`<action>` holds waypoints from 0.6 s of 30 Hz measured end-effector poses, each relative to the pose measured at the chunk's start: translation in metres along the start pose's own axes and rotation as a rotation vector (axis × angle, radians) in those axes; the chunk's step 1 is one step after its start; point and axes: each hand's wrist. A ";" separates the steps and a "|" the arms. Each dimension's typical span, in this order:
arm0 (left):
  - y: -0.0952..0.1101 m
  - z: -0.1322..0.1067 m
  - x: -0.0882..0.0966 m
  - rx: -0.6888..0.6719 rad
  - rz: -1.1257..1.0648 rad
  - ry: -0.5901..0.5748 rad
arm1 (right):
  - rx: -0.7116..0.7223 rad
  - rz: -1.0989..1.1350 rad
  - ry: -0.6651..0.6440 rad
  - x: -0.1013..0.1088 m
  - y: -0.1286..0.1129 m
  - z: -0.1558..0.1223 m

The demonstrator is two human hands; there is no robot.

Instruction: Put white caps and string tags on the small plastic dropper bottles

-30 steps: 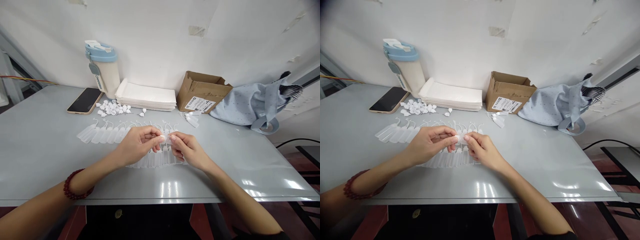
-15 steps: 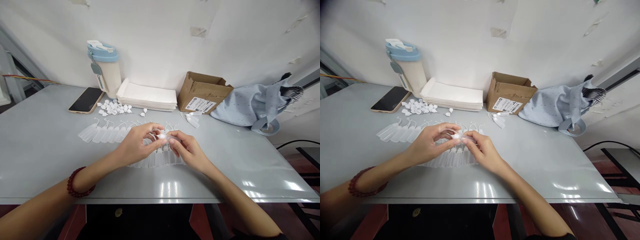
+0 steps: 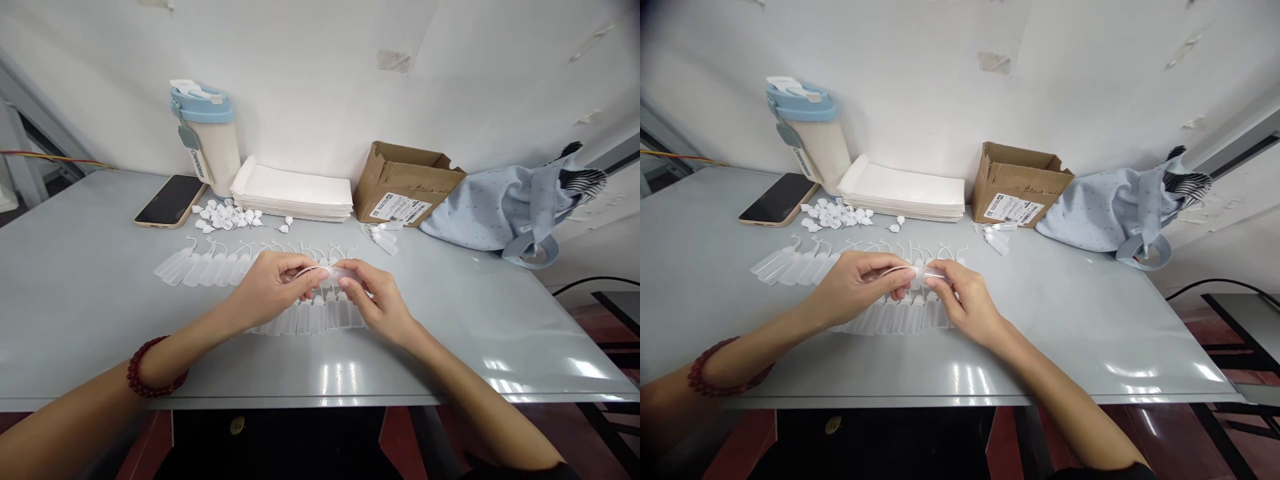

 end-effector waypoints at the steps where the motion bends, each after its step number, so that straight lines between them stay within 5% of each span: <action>1: 0.000 0.000 0.000 -0.016 0.010 -0.006 | -0.023 0.031 -0.019 0.001 -0.001 0.000; 11: -0.003 0.001 -0.004 -0.145 0.124 -0.008 | -0.348 0.549 -0.197 0.005 0.001 0.008; 14: -0.011 0.009 0.006 -0.096 0.135 0.067 | -0.313 0.431 -0.088 0.013 0.011 0.014; 18: -0.030 0.024 0.034 -0.032 0.360 0.313 | -0.268 -0.008 0.217 0.035 0.037 0.022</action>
Point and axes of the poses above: each hand's wrist, its own z-axis towards the middle knuckle, its own x-axis out of the back of the hand, y = z × x, and after that the axes turned 2 degrees about x, right-handed
